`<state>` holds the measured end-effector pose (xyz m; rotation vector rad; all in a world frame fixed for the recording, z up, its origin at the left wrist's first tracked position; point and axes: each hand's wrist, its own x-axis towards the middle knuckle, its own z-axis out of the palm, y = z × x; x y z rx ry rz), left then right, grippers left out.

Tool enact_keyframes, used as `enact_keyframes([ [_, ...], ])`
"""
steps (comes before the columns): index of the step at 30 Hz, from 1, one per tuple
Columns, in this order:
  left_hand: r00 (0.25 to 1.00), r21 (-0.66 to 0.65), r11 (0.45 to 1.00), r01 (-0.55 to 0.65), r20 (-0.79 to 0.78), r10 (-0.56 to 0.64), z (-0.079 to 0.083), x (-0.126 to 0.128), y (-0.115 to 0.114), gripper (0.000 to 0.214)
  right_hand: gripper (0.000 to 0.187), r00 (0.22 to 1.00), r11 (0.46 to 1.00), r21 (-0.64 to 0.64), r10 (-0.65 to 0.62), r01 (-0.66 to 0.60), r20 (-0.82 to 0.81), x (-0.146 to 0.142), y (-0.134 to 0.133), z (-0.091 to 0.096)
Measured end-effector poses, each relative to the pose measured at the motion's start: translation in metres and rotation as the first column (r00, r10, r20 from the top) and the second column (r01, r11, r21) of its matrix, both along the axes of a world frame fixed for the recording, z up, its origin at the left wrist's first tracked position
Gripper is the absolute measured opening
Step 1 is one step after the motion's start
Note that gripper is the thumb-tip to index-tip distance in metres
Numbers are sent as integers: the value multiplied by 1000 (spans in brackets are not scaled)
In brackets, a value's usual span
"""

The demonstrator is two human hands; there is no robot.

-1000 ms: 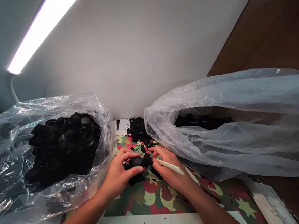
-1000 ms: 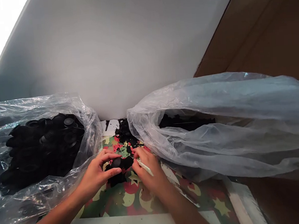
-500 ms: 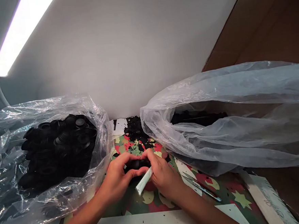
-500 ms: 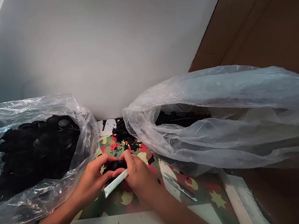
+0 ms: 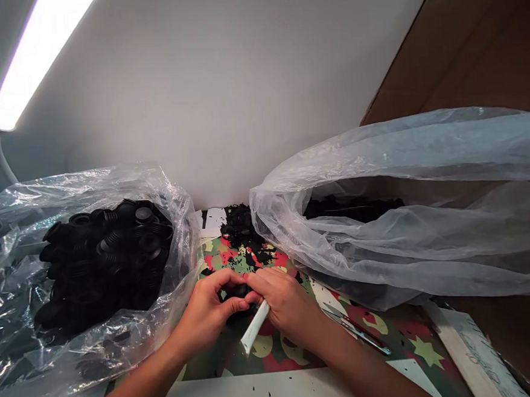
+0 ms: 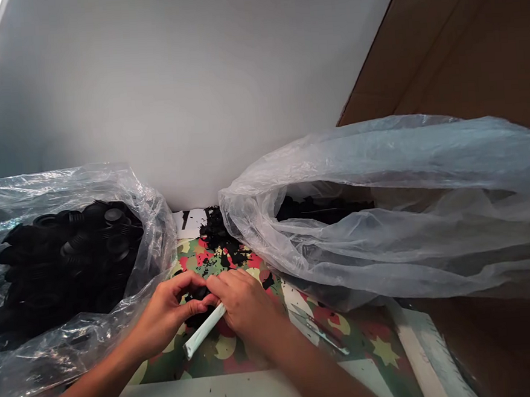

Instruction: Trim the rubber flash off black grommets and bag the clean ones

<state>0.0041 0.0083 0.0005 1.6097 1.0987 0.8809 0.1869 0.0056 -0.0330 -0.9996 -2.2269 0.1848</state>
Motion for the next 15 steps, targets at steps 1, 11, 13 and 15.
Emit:
enact_keyframes([
  [1, 1000, -4, 1000, 1, 5, -1, 0, 0, 0, 9, 28, 1000, 1000, 21, 1, -1, 4, 0, 0, 0],
  [11, 953, -296, 955, -29, 281, 116, -14, 5, -4, 21, 35, 1000, 954, 299, -23, 28, -22, -6, 0, 0],
  [13, 915, -400, 915, -58, 345, 209, -16, 8, -4, 28, 34, 1000, 942, 334, -29, 28, -3, -9, -3, -1],
  [15, 873, -479, 875, -67, 397, 283, -15, 11, -5, 32, 35, 999, 933, 358, -44, 43, -5, -13, -5, -2],
])
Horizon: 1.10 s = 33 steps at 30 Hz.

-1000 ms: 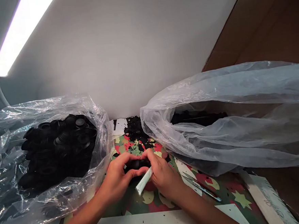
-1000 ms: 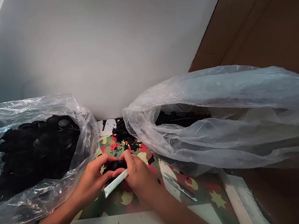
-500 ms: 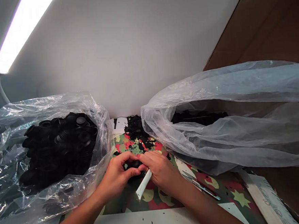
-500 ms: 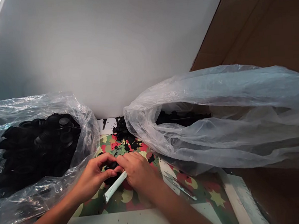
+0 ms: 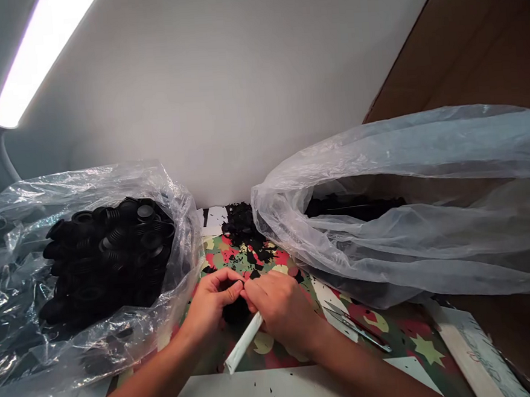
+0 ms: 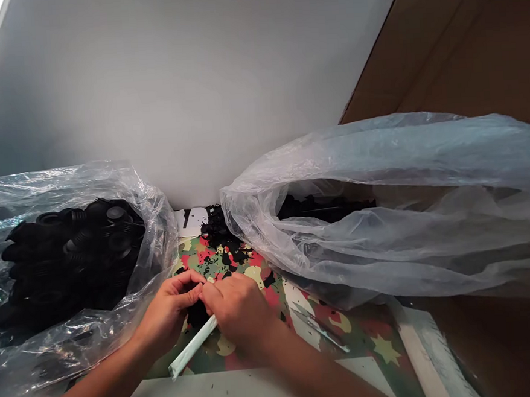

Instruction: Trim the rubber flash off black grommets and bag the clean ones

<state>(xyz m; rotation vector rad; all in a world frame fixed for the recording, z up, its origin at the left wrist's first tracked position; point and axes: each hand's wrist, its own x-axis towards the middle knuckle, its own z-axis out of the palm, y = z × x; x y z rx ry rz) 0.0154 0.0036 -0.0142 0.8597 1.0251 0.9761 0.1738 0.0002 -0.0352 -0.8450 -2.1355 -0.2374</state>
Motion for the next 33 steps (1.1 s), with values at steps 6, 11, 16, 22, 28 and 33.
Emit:
enact_keyframes([
  [6, 979, -112, 989, -93, 173, 111, 4, 14, -6, 34, 35, 998, 997, 45, -60, 61, -32, -6, -4, -5],
  [11, 945, -120, 965, -234, 207, 255, 0, 11, 1, 40, 38, 1000, 997, 74, 5, -3, -28, -13, -13, -2],
  [16, 948, -45, 976, -214, 233, 219, 5, 3, 6, 45, 40, 994, 996, -39, -80, 77, -78, -6, -8, -4],
  [22, 982, 89, 990, -105, 169, 89, 1, 0, 2, 45, 34, 967, 857, -512, -180, 65, -179, 23, 15, -8],
  [28, 999, 257, 965, -50, 0, 51, -8, -7, 4, 43, 25, 842, 766, -626, -237, -146, -486, 16, 8, 0],
  [33, 988, 332, 940, 77, -155, -26, 1, -4, -1, 33, 35, 762, 649, -685, -245, -330, -599, 10, 0, 9],
])
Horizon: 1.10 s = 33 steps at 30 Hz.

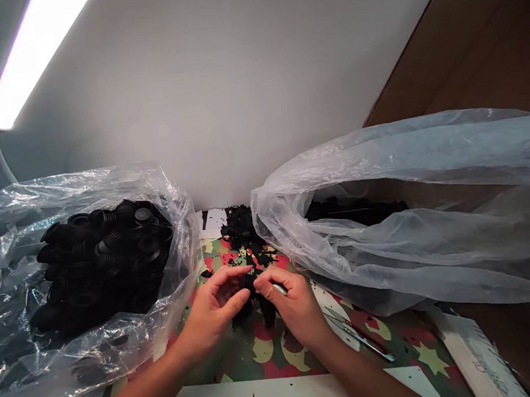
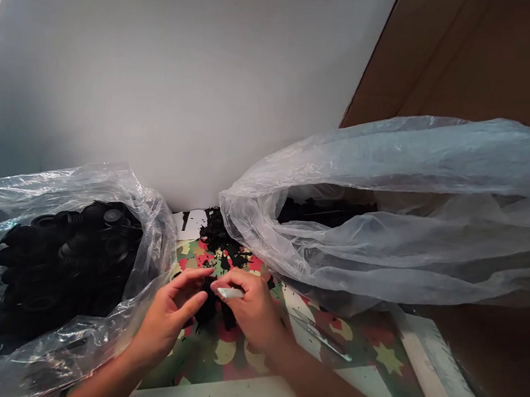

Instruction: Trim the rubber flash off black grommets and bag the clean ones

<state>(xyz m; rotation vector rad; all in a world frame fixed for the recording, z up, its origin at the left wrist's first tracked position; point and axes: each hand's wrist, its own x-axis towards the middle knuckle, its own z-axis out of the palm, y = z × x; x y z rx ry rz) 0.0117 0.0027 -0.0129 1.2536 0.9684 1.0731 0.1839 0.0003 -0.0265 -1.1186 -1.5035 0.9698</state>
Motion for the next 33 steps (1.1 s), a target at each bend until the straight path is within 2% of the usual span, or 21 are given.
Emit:
enact_keyframes([
  [3, 999, 55, 997, -47, -18, 48, 4, 2, -1, 26, 40, 998, 998, -37, 41, -43, -54, 0, -1, 3],
  [6, 996, 25, 995, -93, -9, 93, 6, 1, -1, 24, 47, 996, 998, -41, 41, -45, -81, 0, -1, 5],
  [14, 990, -4, 993, -118, 80, 117, 6, -2, 1, 23, 54, 991, 999, -18, 28, -30, -131, -1, -3, 5],
  [20, 990, 0, 995, -102, 98, 101, 6, -2, 0, 22, 51, 988, 999, -30, 36, -41, -150, 0, -4, 2],
  [26, 993, -5, 997, -72, 94, 72, 4, -6, 1, 24, 43, 994, 998, 3, 60, -60, -87, 1, -3, 5],
  [30, 977, -55, 993, -108, 178, 116, -1, -9, 6, 31, 30, 989, 1000, 9, 19, -18, -144, 1, 0, 4],
  [33, 952, -134, 988, -81, 284, 117, 1, -8, 9, 37, 25, 989, 998, 8, -59, 61, -135, 3, 6, -2],
])
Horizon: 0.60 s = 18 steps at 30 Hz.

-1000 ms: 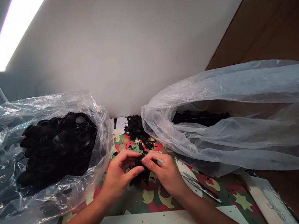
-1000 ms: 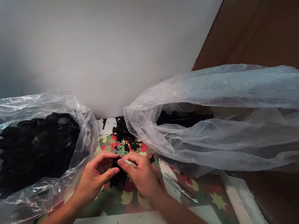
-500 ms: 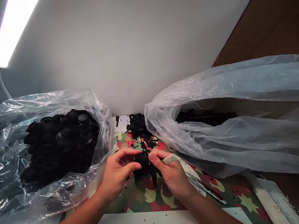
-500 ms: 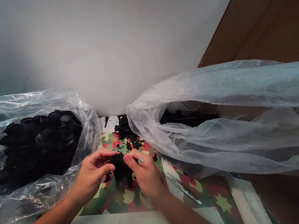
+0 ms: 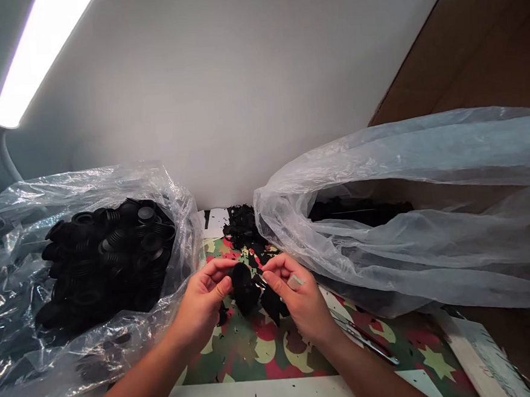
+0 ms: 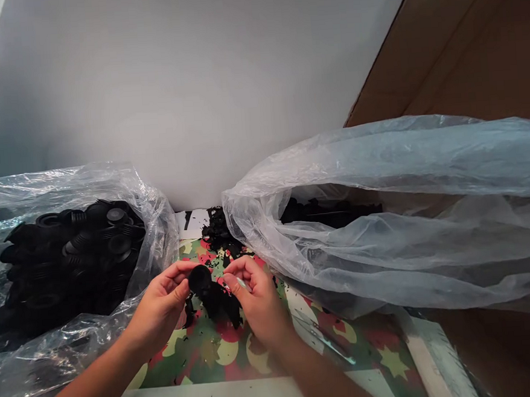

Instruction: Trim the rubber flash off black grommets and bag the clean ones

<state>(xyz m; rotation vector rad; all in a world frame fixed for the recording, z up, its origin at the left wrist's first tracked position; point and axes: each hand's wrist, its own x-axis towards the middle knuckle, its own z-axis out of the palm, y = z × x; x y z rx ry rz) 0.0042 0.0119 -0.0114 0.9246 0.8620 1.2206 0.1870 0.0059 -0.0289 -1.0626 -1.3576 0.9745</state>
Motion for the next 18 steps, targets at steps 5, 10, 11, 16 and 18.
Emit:
enact_keyframes([
  [5, 998, -51, 998, 31, 60, -28, 5, 3, 0, 38, 25, 988, 994, -6, -112, 113, 104, 5, 8, -7],
  [10, 988, 41, 998, 39, -149, -33, -1, -1, -4, 34, 30, 984, 986, -74, 159, -153, 85, -1, -1, -3],
  [11, 983, 34, 998, 56, -175, -50, -1, -1, -5, 34, 30, 979, 979, -87, 190, -183, 74, -3, -3, -3],
  [16, 957, 23, 993, 115, -271, -105, 5, 4, -11, 41, 7, 961, 998, 31, 47, -57, 274, -4, -4, -5],
  [18, 929, 142, 981, 131, -363, -71, 10, 6, -9, 41, 9, 942, 992, 113, 7, -48, 335, -2, -3, -5],
])
